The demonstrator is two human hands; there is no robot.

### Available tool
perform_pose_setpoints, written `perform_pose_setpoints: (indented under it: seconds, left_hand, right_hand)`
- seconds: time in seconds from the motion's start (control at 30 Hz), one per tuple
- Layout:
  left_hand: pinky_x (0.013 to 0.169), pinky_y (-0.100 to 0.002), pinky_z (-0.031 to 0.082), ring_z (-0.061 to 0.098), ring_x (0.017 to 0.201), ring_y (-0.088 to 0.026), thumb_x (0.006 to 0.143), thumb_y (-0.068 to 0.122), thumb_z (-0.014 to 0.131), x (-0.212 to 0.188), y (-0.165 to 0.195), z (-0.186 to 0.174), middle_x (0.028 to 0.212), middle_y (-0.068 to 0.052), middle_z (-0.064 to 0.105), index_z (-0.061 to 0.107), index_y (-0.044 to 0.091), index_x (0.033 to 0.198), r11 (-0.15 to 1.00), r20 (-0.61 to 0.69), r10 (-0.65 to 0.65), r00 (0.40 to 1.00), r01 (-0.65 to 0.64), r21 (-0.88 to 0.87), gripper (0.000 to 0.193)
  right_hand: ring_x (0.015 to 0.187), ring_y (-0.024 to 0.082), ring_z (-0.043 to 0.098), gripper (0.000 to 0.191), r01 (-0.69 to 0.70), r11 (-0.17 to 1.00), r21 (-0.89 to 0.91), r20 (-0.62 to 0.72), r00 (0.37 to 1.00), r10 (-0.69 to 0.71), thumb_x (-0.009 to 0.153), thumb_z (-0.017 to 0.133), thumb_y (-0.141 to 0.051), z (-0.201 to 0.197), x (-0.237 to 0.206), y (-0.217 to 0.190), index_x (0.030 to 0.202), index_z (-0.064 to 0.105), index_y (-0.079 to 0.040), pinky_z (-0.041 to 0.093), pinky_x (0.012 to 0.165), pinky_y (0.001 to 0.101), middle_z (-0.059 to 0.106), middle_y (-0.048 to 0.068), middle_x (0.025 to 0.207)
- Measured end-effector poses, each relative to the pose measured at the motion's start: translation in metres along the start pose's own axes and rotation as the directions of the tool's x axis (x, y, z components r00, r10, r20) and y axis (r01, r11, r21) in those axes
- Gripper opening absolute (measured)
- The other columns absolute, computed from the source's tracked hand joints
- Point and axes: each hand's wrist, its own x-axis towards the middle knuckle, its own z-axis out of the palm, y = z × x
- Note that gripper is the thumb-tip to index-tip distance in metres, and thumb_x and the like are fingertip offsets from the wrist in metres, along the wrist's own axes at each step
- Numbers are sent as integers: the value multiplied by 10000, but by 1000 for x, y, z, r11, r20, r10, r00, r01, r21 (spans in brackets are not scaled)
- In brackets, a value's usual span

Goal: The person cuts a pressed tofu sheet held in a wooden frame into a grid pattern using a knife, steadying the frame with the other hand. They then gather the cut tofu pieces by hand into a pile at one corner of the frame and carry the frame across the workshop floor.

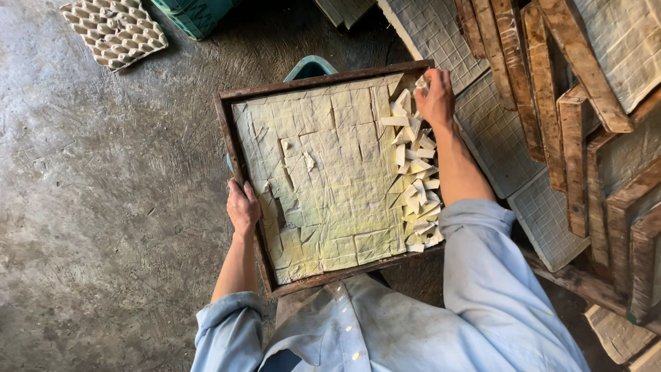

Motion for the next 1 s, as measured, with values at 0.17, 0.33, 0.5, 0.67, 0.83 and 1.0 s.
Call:
perform_pose_setpoints:
  seconds: [0.17, 0.33, 0.5, 0.67, 0.83, 1.0]
  left_hand:
    - [815, -560, 507, 642, 990, -504, 1068, 253, 501, 2, 0, 0, 1095, -272, 691, 517, 43, 1265, 999, 12, -23, 1000, 22, 25, 289]
    - [806, -569, 502, 633, 979, -519, 1053, 250, 513, 2, 1, -1, 1088, -299, 680, 499, 16, 1289, 999, -3, -22, 1000, 22, 49, 332]
    - [817, -559, 510, 643, 987, -511, 1059, 248, 505, 1, 0, -2, 1091, -288, 687, 509, 29, 1268, 1000, 18, -25, 1000, 25, 10, 303]
    - [810, -565, 504, 634, 979, -522, 1054, 250, 515, 0, 0, -1, 1084, -297, 679, 507, 23, 1268, 999, 6, -27, 1000, 27, 30, 312]
    - [814, -567, 504, 634, 988, -520, 1042, 255, 526, 0, -3, -2, 1087, -297, 680, 509, 35, 1294, 999, -8, -36, 999, 37, 27, 336]
    - [816, -563, 507, 634, 997, -516, 1047, 253, 523, 0, -5, -4, 1104, -295, 679, 507, 41, 1301, 999, -5, -33, 999, 33, 10, 331]
  right_hand:
    - [1013, 304, 628, 551, 260, 958, -122, 347, 915, -204, 731, 906, -175, 15, -43, -21, 1206, 657, -50, 545, 808, 457, 600, 143, 1185]
    - [1002, 261, 633, 350, 196, 972, -133, 398, 908, -128, 966, 743, -49, 23, -55, -20, 1307, 675, -89, 552, 838, 384, 654, 86, 1217]
    - [976, 327, 624, 338, 58, 989, -134, -98, 993, -71, 807, 768, -33, 8, -21, -17, 1127, 663, -2, 547, 802, 416, 649, 195, 1096]
    - [934, 316, 698, 101, -118, 970, 211, 99, 990, 99, 986, 624, -51, 36, 1, -53, 1082, 649, -36, 574, 792, 394, 695, 146, 1058]
    - [929, 344, 706, 127, -194, 964, 180, -29, 979, 202, 965, 544, 15, 63, 11, -77, 1069, 604, -26, 550, 792, 412, 682, 185, 984]
    - [935, 398, 665, 201, -158, 982, 108, -201, 963, 177, 886, 607, -35, 65, 5, -84, 1087, 596, -36, 556, 768, 474, 669, 216, 1026]
